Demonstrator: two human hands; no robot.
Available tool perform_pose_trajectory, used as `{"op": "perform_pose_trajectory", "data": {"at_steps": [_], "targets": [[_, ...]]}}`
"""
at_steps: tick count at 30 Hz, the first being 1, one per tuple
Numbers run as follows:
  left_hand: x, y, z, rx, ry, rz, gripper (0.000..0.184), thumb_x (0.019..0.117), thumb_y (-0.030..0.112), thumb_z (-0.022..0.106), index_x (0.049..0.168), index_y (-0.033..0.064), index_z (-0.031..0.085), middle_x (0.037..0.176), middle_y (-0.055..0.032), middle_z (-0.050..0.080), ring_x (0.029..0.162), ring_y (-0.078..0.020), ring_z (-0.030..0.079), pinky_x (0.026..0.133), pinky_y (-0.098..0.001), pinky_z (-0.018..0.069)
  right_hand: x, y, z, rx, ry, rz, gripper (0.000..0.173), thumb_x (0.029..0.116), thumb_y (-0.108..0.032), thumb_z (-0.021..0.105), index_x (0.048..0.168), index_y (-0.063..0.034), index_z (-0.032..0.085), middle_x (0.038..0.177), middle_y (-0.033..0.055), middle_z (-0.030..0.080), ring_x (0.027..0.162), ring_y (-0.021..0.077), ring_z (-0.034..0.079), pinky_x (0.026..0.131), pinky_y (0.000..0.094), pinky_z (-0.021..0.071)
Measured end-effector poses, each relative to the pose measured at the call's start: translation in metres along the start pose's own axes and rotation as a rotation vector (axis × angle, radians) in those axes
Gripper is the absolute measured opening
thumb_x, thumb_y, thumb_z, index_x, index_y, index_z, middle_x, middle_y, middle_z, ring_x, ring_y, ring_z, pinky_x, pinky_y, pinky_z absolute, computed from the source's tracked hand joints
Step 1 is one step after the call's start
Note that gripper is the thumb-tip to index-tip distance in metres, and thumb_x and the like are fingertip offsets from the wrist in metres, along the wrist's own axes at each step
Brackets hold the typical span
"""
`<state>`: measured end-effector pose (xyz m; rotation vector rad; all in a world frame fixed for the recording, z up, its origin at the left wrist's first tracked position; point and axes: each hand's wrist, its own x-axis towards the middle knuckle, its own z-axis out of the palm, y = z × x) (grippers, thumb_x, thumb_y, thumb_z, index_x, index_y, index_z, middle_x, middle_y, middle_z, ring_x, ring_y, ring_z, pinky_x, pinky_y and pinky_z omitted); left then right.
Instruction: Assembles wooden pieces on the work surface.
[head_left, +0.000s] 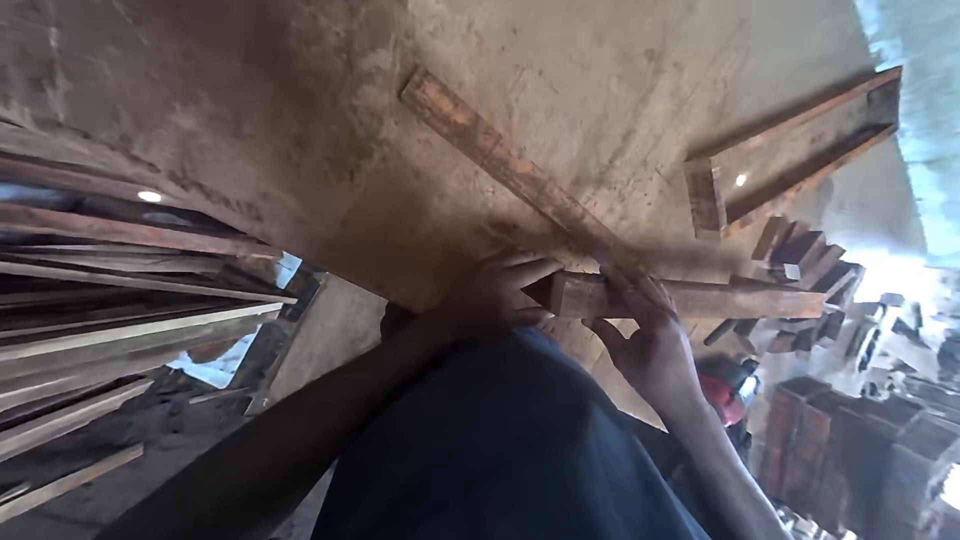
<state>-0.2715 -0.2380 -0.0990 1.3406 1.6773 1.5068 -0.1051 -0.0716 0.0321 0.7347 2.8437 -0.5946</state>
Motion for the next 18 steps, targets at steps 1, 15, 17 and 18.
{"op": "perform_pose_trajectory", "data": {"at_steps": [1,15,17,18], "targets": [[0.0009,0.0012,-0.0007,-0.013,0.002,-0.003,0.058,0.0885,0.040,0.078,0.137,0.0106,0.066,0.137,-0.0068,0.067,0.130,-0.0158,0.060,0.112,-0.0370,0.0487,0.0001,0.0004,0.0004,0.003,0.005,-0.004,0.061,0.0836,-0.021,0.081,0.141,-0.0146,0.062,0.141,0.0026,0.061,0.133,0.0224,0.054,0.113,0.0499,0.0431],[0.0016,0.0045,-0.0025,-0.020,-0.009,-0.041,0.057,0.0869,0.040,0.078,0.136,0.0136,0.067,0.136,-0.0032,0.067,0.129,-0.0134,0.060,0.111,-0.0369,0.0487,0.0016,-0.0009,-0.0029,0.005,-0.027,0.013,0.061,0.0855,-0.026,0.080,0.143,-0.0160,0.061,0.142,0.0022,0.060,0.135,0.0228,0.053,0.113,0.0503,0.0437],[0.0011,0.0028,-0.0011,-0.007,0.001,-0.028,0.057,0.0869,0.040,0.078,0.136,0.0135,0.067,0.137,-0.0033,0.067,0.130,-0.0137,0.059,0.112,-0.0370,0.0482,0.0024,-0.0012,-0.0030,0.004,-0.032,0.019,0.062,0.0847,-0.023,0.081,0.143,-0.0160,0.061,0.142,0.0021,0.060,0.134,0.0225,0.053,0.112,0.0494,0.0447],[0.0011,0.0014,-0.0004,-0.002,0.008,-0.011,0.058,0.0869,0.041,0.078,0.136,0.0125,0.067,0.136,-0.0040,0.067,0.130,-0.0140,0.060,0.111,-0.0362,0.0485,0.0028,-0.0012,-0.0032,0.003,-0.029,0.015,0.062,0.0843,-0.022,0.081,0.143,-0.0157,0.061,0.141,0.0022,0.060,0.133,0.0221,0.054,0.112,0.0488,0.0452]]}}
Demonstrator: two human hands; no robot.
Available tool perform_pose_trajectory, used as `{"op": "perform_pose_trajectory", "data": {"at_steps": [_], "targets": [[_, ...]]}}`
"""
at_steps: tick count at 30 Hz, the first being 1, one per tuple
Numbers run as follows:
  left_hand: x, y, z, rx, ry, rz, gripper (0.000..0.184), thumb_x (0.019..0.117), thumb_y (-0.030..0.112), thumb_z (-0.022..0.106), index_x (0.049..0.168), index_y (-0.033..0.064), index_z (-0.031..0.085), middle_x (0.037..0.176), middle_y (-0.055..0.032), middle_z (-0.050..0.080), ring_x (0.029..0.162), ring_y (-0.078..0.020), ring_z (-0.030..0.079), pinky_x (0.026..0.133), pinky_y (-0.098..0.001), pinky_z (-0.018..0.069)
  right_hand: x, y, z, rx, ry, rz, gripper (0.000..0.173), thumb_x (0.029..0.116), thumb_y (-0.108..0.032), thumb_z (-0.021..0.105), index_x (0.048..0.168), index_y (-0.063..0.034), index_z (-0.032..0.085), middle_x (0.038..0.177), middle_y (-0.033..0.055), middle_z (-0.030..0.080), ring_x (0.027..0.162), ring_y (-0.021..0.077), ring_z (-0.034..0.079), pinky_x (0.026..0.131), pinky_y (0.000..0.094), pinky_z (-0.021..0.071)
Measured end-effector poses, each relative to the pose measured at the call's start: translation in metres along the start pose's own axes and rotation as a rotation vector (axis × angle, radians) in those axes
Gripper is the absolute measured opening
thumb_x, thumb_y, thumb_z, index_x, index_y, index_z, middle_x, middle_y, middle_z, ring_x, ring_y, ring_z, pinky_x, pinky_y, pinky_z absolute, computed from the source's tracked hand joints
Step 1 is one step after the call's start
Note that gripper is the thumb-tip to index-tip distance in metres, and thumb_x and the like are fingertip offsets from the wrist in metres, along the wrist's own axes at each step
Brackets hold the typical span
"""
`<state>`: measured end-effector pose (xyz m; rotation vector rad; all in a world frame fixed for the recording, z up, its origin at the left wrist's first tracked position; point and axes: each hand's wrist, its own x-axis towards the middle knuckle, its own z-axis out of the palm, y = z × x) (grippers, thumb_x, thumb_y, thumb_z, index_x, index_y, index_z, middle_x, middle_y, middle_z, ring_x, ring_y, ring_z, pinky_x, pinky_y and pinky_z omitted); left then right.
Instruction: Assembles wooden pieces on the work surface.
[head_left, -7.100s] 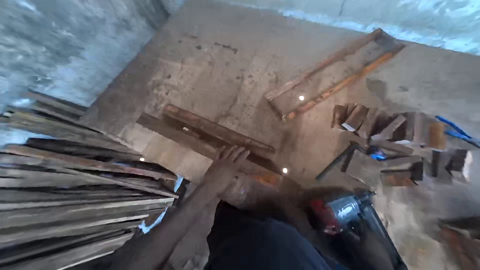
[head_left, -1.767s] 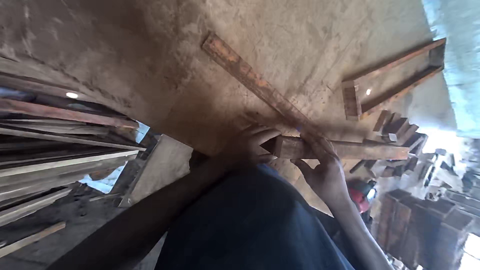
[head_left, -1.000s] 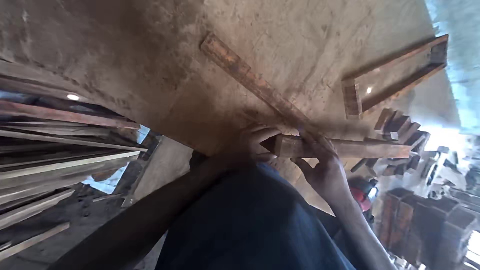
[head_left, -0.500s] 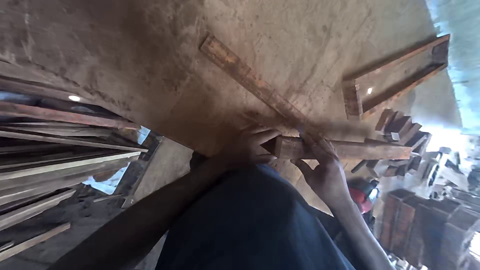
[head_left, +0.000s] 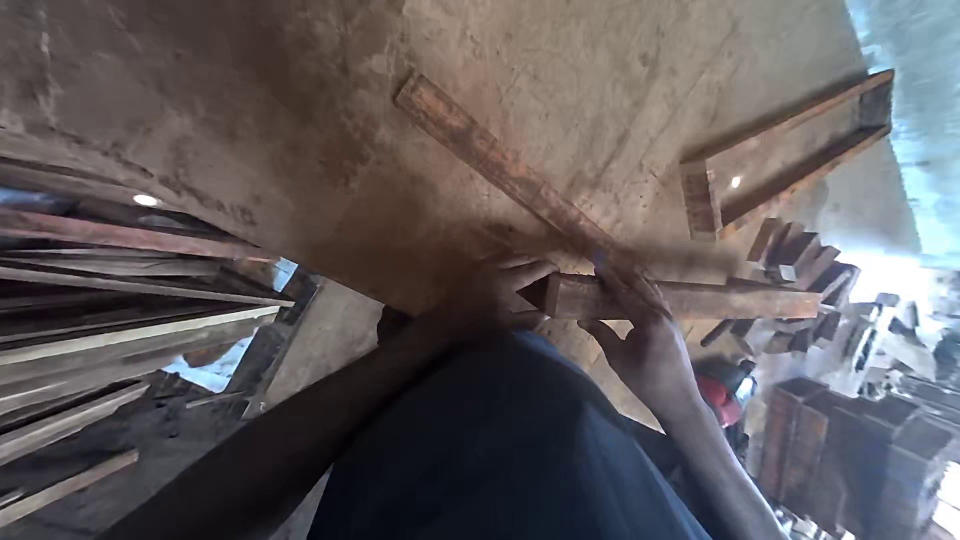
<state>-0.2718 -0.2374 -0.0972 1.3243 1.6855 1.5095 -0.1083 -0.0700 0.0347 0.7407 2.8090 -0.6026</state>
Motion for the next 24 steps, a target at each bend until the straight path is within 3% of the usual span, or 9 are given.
{"op": "perform_pose_trajectory", "data": {"at_steps": [17,24], "targets": [[-0.0003,0.0000,0.0031,0.096,0.057,0.049,0.056,0.0864,0.043,0.076,0.133,0.0110,0.069,0.132,-0.0037,0.070,0.126,-0.0148,0.063,0.108,-0.0333,0.0509,0.0004,0.0020,0.0004,0.004,0.000,-0.009,0.063,0.0831,-0.021,0.081,0.143,-0.0143,0.061,0.141,0.0028,0.061,0.133,0.0226,0.054,0.112,0.0481,0.0450],[-0.0001,0.0017,0.0028,0.042,0.059,0.058,0.055,0.0865,0.038,0.077,0.131,0.0064,0.069,0.130,-0.0084,0.070,0.126,-0.0158,0.063,0.110,-0.0322,0.0489,-0.0004,0.0026,0.0021,0.010,0.011,-0.009,0.061,0.0831,-0.021,0.080,0.141,-0.0124,0.062,0.140,0.0040,0.062,0.132,0.0235,0.055,0.111,0.0479,0.0460]]}}
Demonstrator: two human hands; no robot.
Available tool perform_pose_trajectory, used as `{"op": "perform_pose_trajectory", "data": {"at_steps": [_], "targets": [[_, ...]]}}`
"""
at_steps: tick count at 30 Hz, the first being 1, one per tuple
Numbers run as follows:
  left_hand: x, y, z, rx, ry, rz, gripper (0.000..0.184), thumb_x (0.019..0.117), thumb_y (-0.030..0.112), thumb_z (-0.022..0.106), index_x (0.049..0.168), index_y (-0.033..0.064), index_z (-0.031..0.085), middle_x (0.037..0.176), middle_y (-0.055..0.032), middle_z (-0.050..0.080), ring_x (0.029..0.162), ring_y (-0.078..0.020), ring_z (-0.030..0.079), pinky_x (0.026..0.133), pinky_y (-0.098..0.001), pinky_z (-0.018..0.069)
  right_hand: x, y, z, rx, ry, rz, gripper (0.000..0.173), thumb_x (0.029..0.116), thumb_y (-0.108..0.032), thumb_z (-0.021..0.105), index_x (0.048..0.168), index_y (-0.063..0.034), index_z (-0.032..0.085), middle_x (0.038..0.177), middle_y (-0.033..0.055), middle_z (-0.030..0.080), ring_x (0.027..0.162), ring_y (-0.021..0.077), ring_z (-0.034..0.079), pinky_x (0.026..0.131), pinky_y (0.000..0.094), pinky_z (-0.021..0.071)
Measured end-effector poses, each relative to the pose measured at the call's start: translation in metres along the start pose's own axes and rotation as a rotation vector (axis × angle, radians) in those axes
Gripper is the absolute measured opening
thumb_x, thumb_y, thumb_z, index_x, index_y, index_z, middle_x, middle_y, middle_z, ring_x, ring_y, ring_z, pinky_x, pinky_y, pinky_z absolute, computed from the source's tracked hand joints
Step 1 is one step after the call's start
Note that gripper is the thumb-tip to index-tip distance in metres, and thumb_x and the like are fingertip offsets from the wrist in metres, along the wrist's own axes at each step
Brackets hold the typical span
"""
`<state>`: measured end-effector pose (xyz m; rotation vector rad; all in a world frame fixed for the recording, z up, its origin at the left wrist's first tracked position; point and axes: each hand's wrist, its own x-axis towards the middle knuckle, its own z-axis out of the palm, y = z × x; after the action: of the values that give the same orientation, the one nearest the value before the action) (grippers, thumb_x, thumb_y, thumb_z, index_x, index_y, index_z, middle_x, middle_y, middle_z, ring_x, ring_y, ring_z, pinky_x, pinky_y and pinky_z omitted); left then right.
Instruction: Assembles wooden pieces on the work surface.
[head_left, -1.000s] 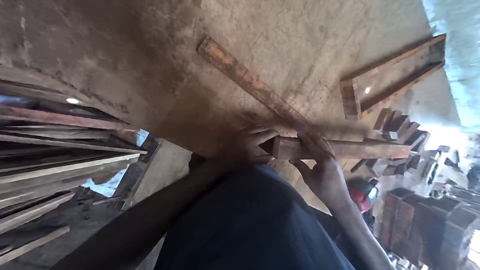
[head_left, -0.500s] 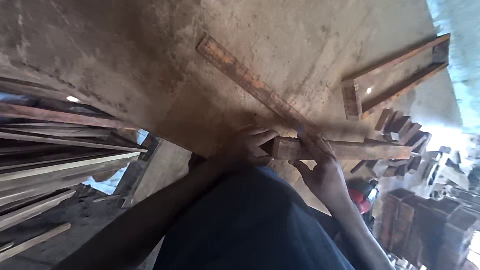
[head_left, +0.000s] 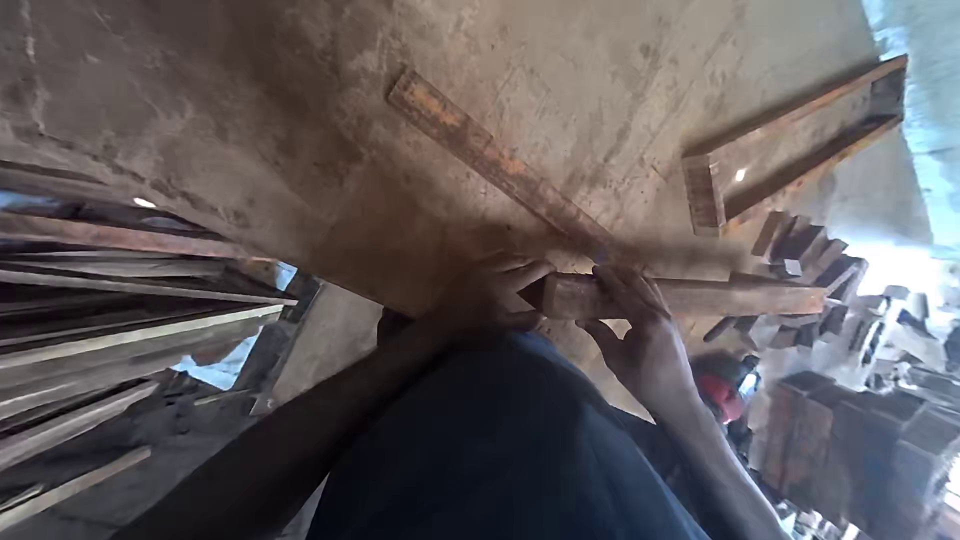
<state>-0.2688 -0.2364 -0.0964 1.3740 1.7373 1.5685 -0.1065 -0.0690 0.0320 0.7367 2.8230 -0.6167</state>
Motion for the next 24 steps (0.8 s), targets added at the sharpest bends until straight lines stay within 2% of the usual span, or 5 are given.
{"op": "perform_pose_trajectory", "data": {"at_steps": [6,11,18,22,24], "targets": [[-0.001,-0.003,0.005,-0.052,-0.015,-0.042,0.057,0.0875,0.038,0.078,0.135,0.0090,0.067,0.135,-0.0071,0.067,0.129,-0.0155,0.061,0.111,-0.0362,0.0501,0.001,0.005,-0.001,-0.006,-0.011,-0.013,0.060,0.0864,-0.021,0.078,0.143,-0.0128,0.061,0.141,0.0047,0.061,0.134,0.0238,0.054,0.113,0.0478,0.0448],[0.001,0.004,0.000,-0.065,-0.032,-0.104,0.058,0.0848,0.034,0.082,0.135,0.0115,0.066,0.133,-0.0052,0.067,0.124,-0.0138,0.063,0.107,-0.0364,0.0533,0.002,0.003,-0.002,-0.021,-0.009,-0.015,0.062,0.0843,-0.017,0.081,0.143,-0.0133,0.061,0.139,0.0045,0.063,0.131,0.0239,0.056,0.112,0.0459,0.0460],[0.004,0.007,-0.003,-0.075,-0.079,-0.159,0.062,0.0837,0.037,0.084,0.139,0.0150,0.064,0.137,-0.0032,0.065,0.127,-0.0129,0.061,0.109,-0.0376,0.0513,0.002,-0.001,-0.006,-0.043,-0.044,-0.016,0.064,0.0851,-0.015,0.082,0.144,-0.0121,0.059,0.143,0.0060,0.061,0.134,0.0263,0.055,0.113,0.0478,0.0454],[0.006,0.008,-0.005,-0.139,-0.098,-0.136,0.074,0.0809,0.053,0.082,0.139,0.0116,0.063,0.136,-0.0052,0.065,0.126,-0.0152,0.061,0.109,-0.0408,0.0510,0.002,-0.002,-0.006,-0.041,-0.034,-0.021,0.063,0.0837,-0.014,0.084,0.143,-0.0108,0.060,0.138,0.0075,0.063,0.132,0.0269,0.056,0.113,0.0475,0.0452],[0.009,0.012,-0.005,-0.185,-0.075,-0.156,0.070,0.0864,0.055,0.074,0.136,0.0077,0.064,0.132,-0.0074,0.067,0.123,-0.0151,0.063,0.108,-0.0398,0.0521,0.003,-0.001,-0.006,-0.031,-0.032,-0.013,0.063,0.0832,-0.013,0.084,0.142,-0.0108,0.061,0.139,0.0074,0.063,0.134,0.0263,0.055,0.117,0.0477,0.0416]]}}
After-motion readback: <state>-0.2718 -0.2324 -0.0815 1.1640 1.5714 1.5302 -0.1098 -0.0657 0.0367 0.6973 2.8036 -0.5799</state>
